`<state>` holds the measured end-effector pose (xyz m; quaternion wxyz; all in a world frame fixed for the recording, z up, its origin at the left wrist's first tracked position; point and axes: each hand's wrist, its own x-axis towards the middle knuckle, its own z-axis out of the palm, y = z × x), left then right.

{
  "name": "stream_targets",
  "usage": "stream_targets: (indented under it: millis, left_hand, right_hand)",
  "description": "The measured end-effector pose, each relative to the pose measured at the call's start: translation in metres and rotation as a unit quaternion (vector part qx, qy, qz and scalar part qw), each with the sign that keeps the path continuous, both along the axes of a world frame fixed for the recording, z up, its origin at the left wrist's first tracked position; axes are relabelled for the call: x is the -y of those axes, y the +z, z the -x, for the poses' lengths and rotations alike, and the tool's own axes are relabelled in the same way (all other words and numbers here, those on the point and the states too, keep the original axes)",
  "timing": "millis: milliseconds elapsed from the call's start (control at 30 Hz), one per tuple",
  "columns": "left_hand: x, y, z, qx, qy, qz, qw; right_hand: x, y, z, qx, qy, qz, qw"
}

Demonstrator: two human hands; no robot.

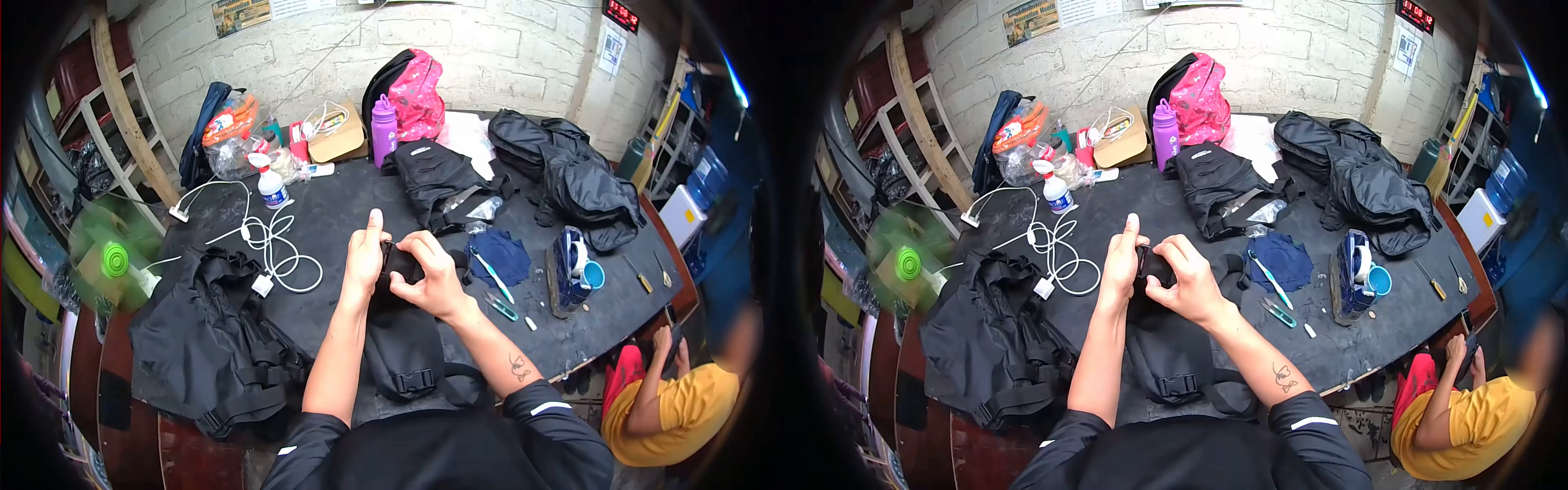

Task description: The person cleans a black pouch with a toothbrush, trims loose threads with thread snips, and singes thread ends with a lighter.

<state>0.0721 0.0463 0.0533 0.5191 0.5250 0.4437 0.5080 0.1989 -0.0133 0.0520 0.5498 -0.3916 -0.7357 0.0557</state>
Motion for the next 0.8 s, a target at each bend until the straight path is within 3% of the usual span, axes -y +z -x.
stream_targets:
  millis: [67,100,133,167,200,233,267,300,367,433,500,567,633,800]
  left_hand:
    - [-0.001,-0.002,0.007,-0.005,-0.036,0.019,0.999]
    - [-0.003,-0.003,0.01,-0.01,-0.073,0.035,0.997]
    - [-0.005,-0.009,0.008,-0.019,0.019,0.023,0.999]
    - [-0.007,-0.015,0.007,-0.029,0.111,0.011,0.993]
    - [-0.008,-0.003,0.03,0.145,0.109,0.137,0.974]
    - [-0.018,-0.014,0.061,0.221,0.065,0.115,0.966]
    - [-0.013,-0.012,0.062,0.199,0.082,0.108,0.971]
    - [-0.008,-0.006,0.063,0.175,0.1,0.102,0.974]
    - [-0.002,0.002,0.034,0.199,0.08,0.111,0.97]
    - [-0.001,0.003,0.022,0.128,0.004,0.048,0.991]
    - [0.005,0.016,0.022,0.078,-0.132,0.013,0.988]
    - [0.005,0.012,0.019,0.09,-0.142,0.011,0.986]
    - [0.01,0.017,0.023,0.078,-0.182,0.007,0.98]
    - [0.013,0.011,0.023,0.097,-0.154,0.013,0.983]
  right_hand:
    - [0.002,0.001,-0.005,0.016,0.003,-0.019,1.0]
    - [0.005,0.006,-0.01,0.069,-0.013,0.041,0.997]
    - [0.009,0.011,-0.016,0.123,-0.029,0.099,0.987]
    - [0.014,0.019,-0.026,0.088,-0.042,0.16,0.982]
    - [0.025,0.037,-0.044,0.075,-0.136,0.187,0.97]
    - [0.02,0.03,-0.075,-0.044,-0.196,0.227,0.953]
    - [0.017,0.028,-0.102,-0.178,-0.158,0.205,0.95]
    - [0.016,0.026,-0.121,-0.244,-0.043,0.192,0.95]
    - [0.005,0.019,-0.099,-0.246,-0.003,0.135,0.96]
    - [0.008,0.022,-0.08,0.028,-0.074,0.075,0.994]
    - [-0.006,0.01,-0.056,-0.121,0.042,0.03,0.991]
    - [-0.004,0.006,-0.048,-0.1,0.045,0.13,0.985]
    - [0.005,0.024,-0.037,0.029,0.046,0.065,0.996]
    - [0.006,0.023,-0.03,0.115,0.029,0.029,0.993]
